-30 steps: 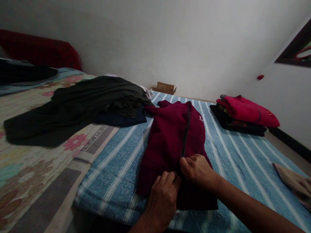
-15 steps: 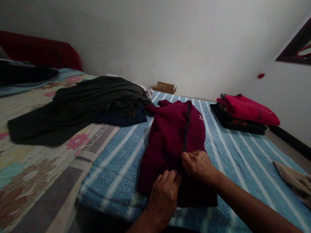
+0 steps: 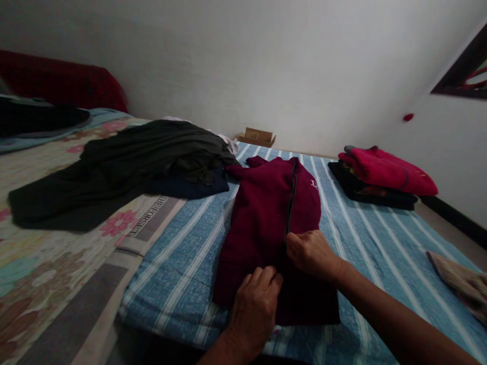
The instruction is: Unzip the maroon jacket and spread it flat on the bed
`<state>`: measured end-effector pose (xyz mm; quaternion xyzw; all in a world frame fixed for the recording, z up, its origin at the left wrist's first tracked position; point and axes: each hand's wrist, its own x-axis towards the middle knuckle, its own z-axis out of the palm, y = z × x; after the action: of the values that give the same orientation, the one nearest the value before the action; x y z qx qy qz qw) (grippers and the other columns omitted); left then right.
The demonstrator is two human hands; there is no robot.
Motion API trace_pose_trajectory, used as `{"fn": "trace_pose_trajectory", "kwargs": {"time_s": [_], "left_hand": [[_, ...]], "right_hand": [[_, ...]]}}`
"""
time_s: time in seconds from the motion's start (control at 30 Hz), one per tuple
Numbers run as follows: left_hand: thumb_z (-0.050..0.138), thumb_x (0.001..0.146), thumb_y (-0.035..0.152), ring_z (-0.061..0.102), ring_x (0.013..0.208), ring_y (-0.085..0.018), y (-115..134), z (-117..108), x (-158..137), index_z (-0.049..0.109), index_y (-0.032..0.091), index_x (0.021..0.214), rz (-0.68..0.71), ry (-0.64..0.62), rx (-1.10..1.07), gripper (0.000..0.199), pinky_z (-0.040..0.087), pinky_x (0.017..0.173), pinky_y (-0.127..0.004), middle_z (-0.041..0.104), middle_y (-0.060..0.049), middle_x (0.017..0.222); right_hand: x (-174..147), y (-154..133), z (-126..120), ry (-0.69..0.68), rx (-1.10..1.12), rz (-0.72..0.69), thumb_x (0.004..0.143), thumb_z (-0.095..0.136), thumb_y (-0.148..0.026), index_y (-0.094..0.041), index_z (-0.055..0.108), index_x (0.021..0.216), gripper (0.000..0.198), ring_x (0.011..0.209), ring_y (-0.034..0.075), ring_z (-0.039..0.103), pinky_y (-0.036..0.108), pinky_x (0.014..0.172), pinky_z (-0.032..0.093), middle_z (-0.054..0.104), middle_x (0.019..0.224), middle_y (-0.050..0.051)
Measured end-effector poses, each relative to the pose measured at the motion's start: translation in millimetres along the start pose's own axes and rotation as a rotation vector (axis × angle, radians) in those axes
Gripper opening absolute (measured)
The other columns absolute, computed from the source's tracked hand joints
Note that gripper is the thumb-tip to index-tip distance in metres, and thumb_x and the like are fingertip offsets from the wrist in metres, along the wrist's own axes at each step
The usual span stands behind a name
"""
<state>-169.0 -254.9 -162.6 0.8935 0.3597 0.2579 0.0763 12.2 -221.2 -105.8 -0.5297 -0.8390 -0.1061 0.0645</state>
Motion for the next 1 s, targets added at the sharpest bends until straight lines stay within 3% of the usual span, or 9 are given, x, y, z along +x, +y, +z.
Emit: {"fn": "trace_pose_trajectory", "kwargs": {"time_s": [0.17, 0.27, 0.37, 0.6, 1.0], "left_hand": [[0.041, 0.081, 0.008, 0.05, 0.075, -0.019, 5.6, -3.8, 10.5, 0.059, 0.018, 0.092, -0.022, 0.11, -0.024, 0.023, 0.045, 0.067, -0.033, 0.057, -0.004, 0.084], [0.044, 0.083, 0.013, 0.05, 0.082, -0.021, 12.2, -1.4, 23.9, 0.059, 0.015, 0.098, -0.04, 0.25, 0.027, 0.021, 0.045, 0.072, -0.036, 0.058, -0.009, 0.094], [0.045, 0.083, 0.016, 0.05, 0.088, -0.025, 15.6, 6.1, 33.2, 0.057, 0.013, 0.107, -0.05, 0.289, 0.14, 0.026, 0.044, 0.073, -0.04, 0.055, -0.013, 0.106], [0.046, 0.082, 0.012, 0.052, 0.082, -0.023, 6.4, 15.3, 29.9, 0.054, 0.015, 0.114, -0.056, 0.089, 0.262, 0.034, 0.045, 0.07, -0.038, 0.058, -0.01, 0.105], [0.048, 0.08, 0.012, 0.054, 0.089, -0.023, 3.6, 12.4, 27.0, 0.051, 0.015, 0.116, -0.075, 0.018, 0.187, 0.036, 0.046, 0.073, -0.038, 0.057, -0.009, 0.11]], "right_hand": [[-1.6, 9.8, -8.3, 0.0, 0.07, -0.001, 0.081, 0.039, -0.016, -0.017, 0.051, 0.069, 0.017, 0.042, 0.009, 0.038, 0.028, 0.048, 0.014, 0.056, 0.051, -0.002], [-0.3, 14.3, -10.0, 0.007, 0.084, 0.016, 0.082, 0.039, -0.016, -0.017, 0.051, 0.068, 0.018, 0.042, 0.008, 0.037, 0.028, 0.048, 0.015, 0.055, 0.051, -0.002], [1.0, 14.4, -7.7, -0.013, 0.081, -0.006, 0.081, 0.041, -0.016, -0.017, 0.051, 0.069, 0.015, 0.042, 0.009, 0.037, 0.029, 0.048, 0.014, 0.056, 0.052, -0.002], [0.7, 4.2, 10.0, -0.044, 0.041, -0.125, 0.084, 0.044, -0.015, -0.016, 0.049, 0.074, 0.011, 0.044, 0.011, 0.047, 0.029, 0.047, 0.017, 0.059, 0.058, 0.0], [2.8, 8.8, 22.9, -0.016, 0.056, -0.111, 0.08, 0.045, -0.013, -0.016, 0.048, 0.072, 0.01, 0.044, 0.012, 0.048, 0.028, 0.047, 0.019, 0.059, 0.057, 0.0]]}}
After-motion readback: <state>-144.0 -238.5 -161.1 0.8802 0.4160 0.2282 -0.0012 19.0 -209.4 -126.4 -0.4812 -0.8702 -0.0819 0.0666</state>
